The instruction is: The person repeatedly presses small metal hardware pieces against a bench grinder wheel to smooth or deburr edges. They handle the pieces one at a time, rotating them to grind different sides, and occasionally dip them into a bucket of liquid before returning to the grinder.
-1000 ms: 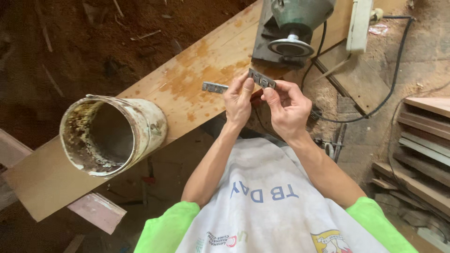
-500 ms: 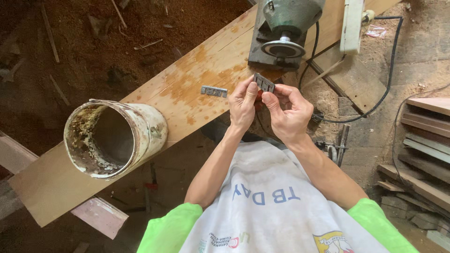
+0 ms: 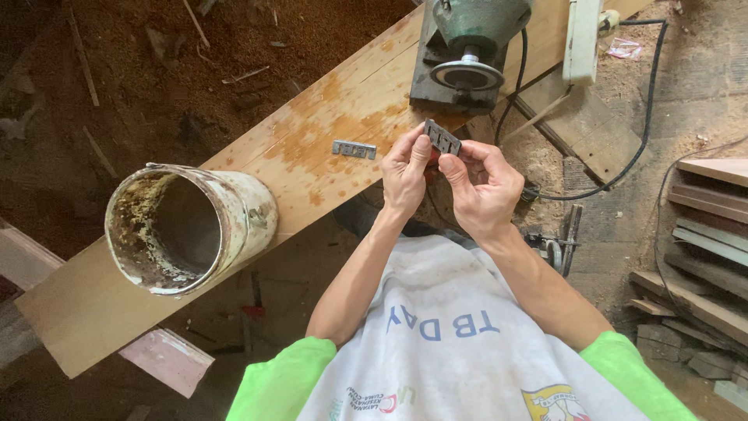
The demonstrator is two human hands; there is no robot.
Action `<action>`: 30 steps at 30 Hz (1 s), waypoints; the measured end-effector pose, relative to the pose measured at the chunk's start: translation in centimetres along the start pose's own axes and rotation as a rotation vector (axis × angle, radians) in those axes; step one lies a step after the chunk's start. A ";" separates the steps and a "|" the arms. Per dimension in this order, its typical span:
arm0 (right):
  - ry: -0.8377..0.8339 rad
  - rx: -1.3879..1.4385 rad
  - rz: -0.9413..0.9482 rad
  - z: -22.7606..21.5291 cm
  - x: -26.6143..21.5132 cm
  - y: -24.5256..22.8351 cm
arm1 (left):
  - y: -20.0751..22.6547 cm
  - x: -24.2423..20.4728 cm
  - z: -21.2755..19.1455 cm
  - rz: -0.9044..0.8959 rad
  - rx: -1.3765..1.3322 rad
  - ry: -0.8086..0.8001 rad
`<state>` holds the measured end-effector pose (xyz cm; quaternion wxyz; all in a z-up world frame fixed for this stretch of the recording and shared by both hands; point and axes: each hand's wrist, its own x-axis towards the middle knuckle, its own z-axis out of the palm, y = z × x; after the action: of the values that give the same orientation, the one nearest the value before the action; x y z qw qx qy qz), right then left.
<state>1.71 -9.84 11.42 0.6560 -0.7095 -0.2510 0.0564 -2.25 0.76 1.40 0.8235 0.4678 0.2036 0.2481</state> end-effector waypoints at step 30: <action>0.077 -0.281 -0.332 -0.5 0.5 5.3 | 1.4 1.3 -2.8 -0.104 -0.174 -0.091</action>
<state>3.87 -10.18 6.51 0.5602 -0.7444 -0.3446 -0.1150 -3.16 4.03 1.15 0.8812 0.3942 0.1674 0.2004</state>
